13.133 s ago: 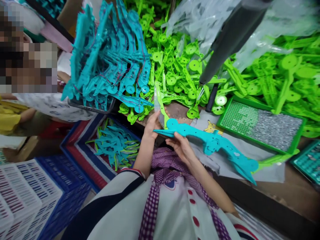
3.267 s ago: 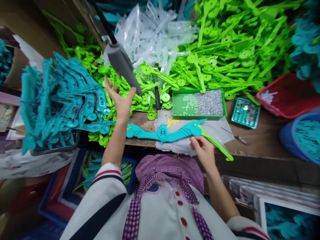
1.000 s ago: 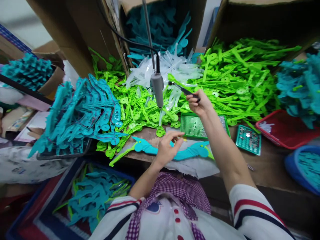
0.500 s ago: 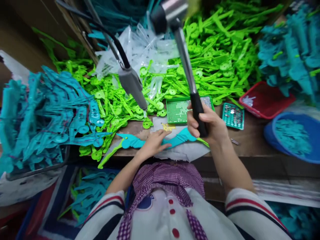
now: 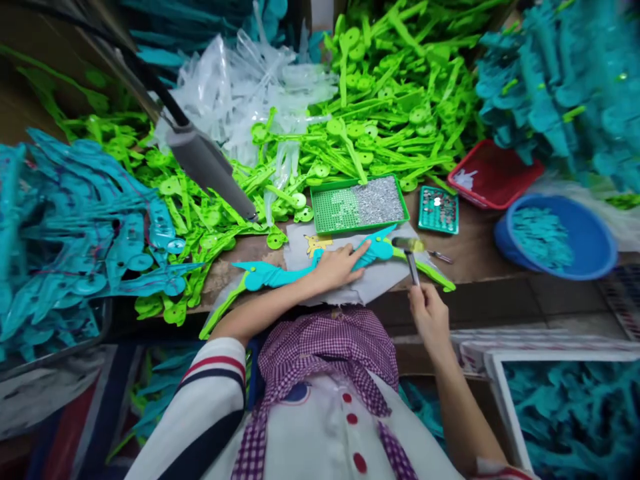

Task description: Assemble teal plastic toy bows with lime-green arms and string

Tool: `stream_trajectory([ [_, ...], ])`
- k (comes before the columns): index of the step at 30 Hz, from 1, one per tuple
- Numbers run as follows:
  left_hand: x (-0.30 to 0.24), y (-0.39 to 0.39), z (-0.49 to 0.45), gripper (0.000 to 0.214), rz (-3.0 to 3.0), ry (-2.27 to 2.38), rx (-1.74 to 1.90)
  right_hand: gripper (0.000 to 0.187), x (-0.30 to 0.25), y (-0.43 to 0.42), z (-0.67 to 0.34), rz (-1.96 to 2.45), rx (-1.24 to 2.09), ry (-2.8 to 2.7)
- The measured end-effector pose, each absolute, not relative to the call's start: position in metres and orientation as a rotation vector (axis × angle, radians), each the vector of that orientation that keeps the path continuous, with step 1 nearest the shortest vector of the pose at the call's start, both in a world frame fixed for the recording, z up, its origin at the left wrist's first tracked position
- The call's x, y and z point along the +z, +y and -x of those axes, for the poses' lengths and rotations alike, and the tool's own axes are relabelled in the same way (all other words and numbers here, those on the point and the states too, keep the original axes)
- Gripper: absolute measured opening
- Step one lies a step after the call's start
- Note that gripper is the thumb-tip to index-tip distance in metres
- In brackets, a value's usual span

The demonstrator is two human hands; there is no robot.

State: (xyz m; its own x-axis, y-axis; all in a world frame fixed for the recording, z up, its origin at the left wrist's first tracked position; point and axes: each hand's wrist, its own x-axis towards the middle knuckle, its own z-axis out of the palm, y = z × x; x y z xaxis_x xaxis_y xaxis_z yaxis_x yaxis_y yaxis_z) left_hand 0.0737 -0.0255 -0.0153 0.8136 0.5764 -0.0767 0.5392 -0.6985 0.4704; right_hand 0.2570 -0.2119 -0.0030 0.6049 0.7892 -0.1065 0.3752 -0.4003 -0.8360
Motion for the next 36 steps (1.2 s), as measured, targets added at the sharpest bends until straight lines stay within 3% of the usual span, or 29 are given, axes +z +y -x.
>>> stream_trajectory([
  [7, -0.016, -0.021, -0.072, 0.082, -2.524, 0.822, 0.122, 0.076, -0.036, -0.218, -0.287, 2.364, 0.154, -0.762],
  [15, -0.002, -0.021, -0.063, 0.085, -2.575, 0.754, 0.173, 0.06, -0.023, -0.213, -0.335, 2.369, -0.113, -0.788],
  [21, 0.007, -0.006, -0.063, 0.093, -2.543, 0.699, 0.211, 0.039, 0.01, -0.19, -0.345, 1.845, 0.29, -0.538],
  [25, 0.01, -0.004, -0.066, 0.094, -2.507, 0.672, 0.229, 0.032, 0.02, -0.175, -0.343, 1.497, 0.383, -0.481],
  [36, 0.024, 0.008, -0.065, 0.088, -2.458, 0.834, 0.25, 0.031, 0.03, -0.196, -0.26, 1.42, 0.456, -0.157],
])
